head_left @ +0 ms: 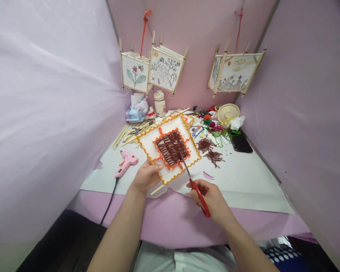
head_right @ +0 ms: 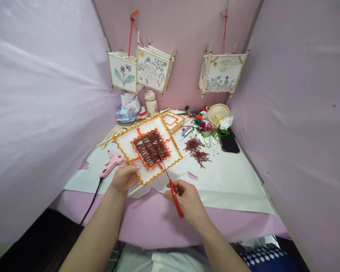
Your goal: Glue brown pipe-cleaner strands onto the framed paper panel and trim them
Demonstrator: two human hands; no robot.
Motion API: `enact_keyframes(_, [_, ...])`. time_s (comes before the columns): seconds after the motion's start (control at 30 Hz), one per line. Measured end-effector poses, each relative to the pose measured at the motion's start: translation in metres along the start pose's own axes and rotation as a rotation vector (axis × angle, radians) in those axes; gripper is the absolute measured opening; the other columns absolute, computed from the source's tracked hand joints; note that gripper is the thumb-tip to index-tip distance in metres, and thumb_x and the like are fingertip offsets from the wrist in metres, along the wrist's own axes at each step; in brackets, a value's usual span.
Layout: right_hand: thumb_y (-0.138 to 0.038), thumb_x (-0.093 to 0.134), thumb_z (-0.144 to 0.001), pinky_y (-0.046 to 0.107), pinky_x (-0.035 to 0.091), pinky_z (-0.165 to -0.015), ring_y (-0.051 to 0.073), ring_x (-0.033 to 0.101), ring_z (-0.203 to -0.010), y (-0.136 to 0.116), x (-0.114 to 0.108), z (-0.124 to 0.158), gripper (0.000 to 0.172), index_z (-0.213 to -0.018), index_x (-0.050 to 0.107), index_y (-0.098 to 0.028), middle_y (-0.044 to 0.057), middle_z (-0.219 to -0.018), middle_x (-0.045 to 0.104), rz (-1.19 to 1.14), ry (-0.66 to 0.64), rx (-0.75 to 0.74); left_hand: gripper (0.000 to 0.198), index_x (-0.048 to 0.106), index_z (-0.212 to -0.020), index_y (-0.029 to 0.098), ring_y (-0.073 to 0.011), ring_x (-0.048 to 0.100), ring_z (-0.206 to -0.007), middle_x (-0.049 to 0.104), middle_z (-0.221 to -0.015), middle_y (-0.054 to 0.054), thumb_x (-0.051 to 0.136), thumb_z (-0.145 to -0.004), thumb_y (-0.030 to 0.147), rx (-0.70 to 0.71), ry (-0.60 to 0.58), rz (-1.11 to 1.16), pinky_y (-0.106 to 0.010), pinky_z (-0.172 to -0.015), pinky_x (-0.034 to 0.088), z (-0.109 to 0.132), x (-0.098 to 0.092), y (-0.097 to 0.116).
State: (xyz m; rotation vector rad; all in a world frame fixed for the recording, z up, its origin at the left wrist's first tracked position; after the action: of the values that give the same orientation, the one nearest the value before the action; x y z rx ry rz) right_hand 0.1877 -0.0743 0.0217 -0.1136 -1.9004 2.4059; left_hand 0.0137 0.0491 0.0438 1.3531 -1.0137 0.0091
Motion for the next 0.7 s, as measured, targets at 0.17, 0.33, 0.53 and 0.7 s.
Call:
enact_keyframes(0.17, [-0.043, 0.07, -0.07, 0.023, 0.033, -0.047, 0.009, 0.045, -0.05, 0.0021, 0.0002, -0.0012, 0.034, -0.088, 0.065, -0.015, -0.005, -0.058, 0.052, 0.002, 0.014, 0.007, 0.051, 0.066, -0.118, 0.019, -0.0335, 0.066, -0.112, 0.074, -0.112, -0.01, 0.073, -0.068, 0.012, 0.0, 0.004, -0.01, -0.051, -0.103, 0.048, 0.0001, 0.0013, 0.0008])
enact_keyframes(0.33, [-0.043, 0.071, -0.068, 0.024, 0.032, -0.047, 0.01, 0.045, -0.049, 0.0026, 0.0003, -0.0019, 0.033, -0.086, 0.066, -0.016, -0.005, -0.057, 0.052, -0.003, 0.028, 0.017, 0.052, 0.067, -0.118, 0.02, -0.0348, 0.064, -0.114, 0.074, -0.112, -0.01, 0.073, -0.067, 0.011, 0.002, 0.016, -0.008, -0.052, -0.103, 0.048, 0.0008, 0.0035, 0.0024])
enact_keyframes(0.53, [-0.04, 0.075, -0.062, 0.024, 0.03, -0.047, 0.01, 0.041, -0.05, 0.0015, 0.0003, -0.0023, 0.033, -0.083, 0.066, -0.016, -0.005, -0.058, 0.053, -0.028, 0.047, 0.021, 0.049, 0.068, -0.116, 0.019, -0.0348, 0.065, -0.113, 0.074, -0.111, -0.01, 0.073, -0.068, 0.013, -0.005, 0.014, -0.008, -0.052, -0.102, 0.048, 0.0002, 0.002, 0.0016])
enact_keyframes(0.7, [-0.043, 0.078, -0.061, 0.024, 0.028, -0.048, 0.009, 0.037, -0.05, 0.0041, 0.0008, -0.0033, 0.036, -0.082, 0.067, -0.016, -0.005, -0.057, 0.051, -0.028, 0.056, 0.001, 0.051, 0.067, -0.117, 0.018, -0.0341, 0.067, -0.109, 0.074, -0.109, -0.011, 0.073, -0.067, 0.012, -0.006, 0.034, -0.011, -0.052, -0.099, 0.05, -0.0002, -0.0008, 0.001])
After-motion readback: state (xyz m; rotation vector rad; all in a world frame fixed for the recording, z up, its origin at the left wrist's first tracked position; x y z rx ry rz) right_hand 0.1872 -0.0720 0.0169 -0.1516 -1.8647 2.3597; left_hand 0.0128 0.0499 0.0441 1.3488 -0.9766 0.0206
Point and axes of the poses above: each hand's wrist, its own z-axis away from the middle knuckle, its own x-axis out of the palm, y = z × x, the point moved 1 cm from there along -z, towards the middle knuckle
